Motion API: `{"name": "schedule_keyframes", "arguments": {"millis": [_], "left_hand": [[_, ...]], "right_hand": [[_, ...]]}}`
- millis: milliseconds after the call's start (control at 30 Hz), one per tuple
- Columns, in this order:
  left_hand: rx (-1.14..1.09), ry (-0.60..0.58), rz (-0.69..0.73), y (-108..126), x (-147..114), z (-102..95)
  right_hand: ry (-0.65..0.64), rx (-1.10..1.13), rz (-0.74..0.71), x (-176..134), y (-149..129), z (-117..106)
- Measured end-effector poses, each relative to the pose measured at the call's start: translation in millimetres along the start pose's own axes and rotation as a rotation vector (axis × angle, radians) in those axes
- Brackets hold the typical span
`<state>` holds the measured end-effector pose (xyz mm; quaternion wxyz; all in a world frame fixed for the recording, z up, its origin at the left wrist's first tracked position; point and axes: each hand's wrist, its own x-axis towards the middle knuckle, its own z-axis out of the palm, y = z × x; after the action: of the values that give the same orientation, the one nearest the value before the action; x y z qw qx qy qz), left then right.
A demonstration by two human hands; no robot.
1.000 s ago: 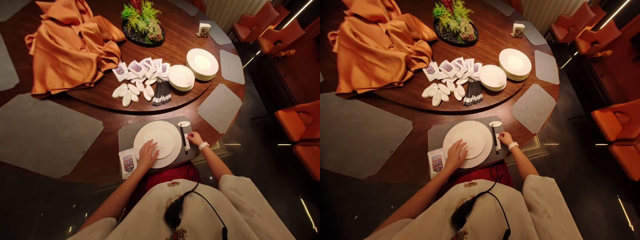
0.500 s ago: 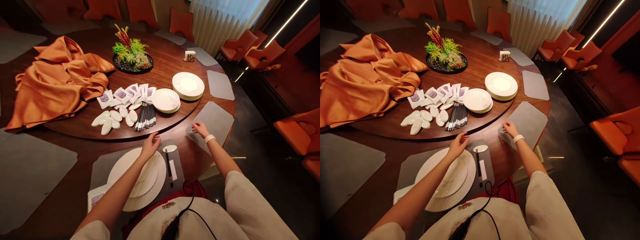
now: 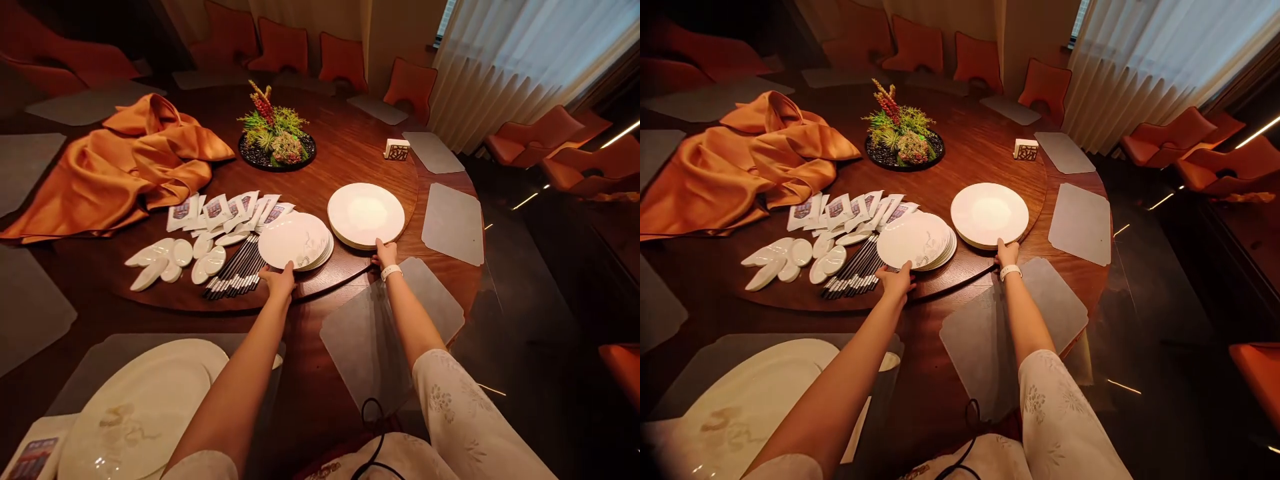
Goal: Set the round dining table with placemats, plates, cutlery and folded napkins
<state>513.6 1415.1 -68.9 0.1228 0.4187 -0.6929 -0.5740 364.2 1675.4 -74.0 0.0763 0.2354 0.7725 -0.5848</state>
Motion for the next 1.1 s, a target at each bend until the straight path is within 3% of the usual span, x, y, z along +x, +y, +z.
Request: {"name": "schedule_keyframes", "arguments": {"millis": [100, 333, 433, 533, 667, 767, 900, 1100], "left_hand": [[-0.157, 0.188, -0.192, 12.4, -16.7, -4.2], [-0.405, 0.163, -0.128, 25.4, -74.4, -39.4], [-0.456, 0.170, -0.116, 12.8, -110.2, -62.7], [-0.490, 0.171, -0.138, -10.6, -150.0, -81.3], [-0.523, 0.144, -0.181, -46.3, -205.1, -89.9], [-0.507, 0.108, -0.256, -66.6, -242.5, -85.5], [-0.470, 0.085, -0.321, -81.4, -277.5, -65.4], [-0.427, 0.143, -0.347, -85.2, -307.0, 6.1]], "right_hand": [[-0.037, 0.093, -0.026, -4.0, 6.7, -11.7], [-0.164, 0.515, -0.052, -48.0, -3.5, -68.4], [-0.184, 0.513, -0.099, -85.6, 14.7, -111.5], [-0.182, 0.462, -0.138, -124.6, 51.9, -167.8], [-0.223, 0.430, -0.082, -167.7, 106.1, -233.1], [-0.280, 0.443, 0.003, -186.8, 138.0, -256.3], [-0.324, 0.384, 0.073, -188.2, 168.5, -265.3], [-0.463, 0.429, 0.188, -163.5, 192.1, -277.2]]}}
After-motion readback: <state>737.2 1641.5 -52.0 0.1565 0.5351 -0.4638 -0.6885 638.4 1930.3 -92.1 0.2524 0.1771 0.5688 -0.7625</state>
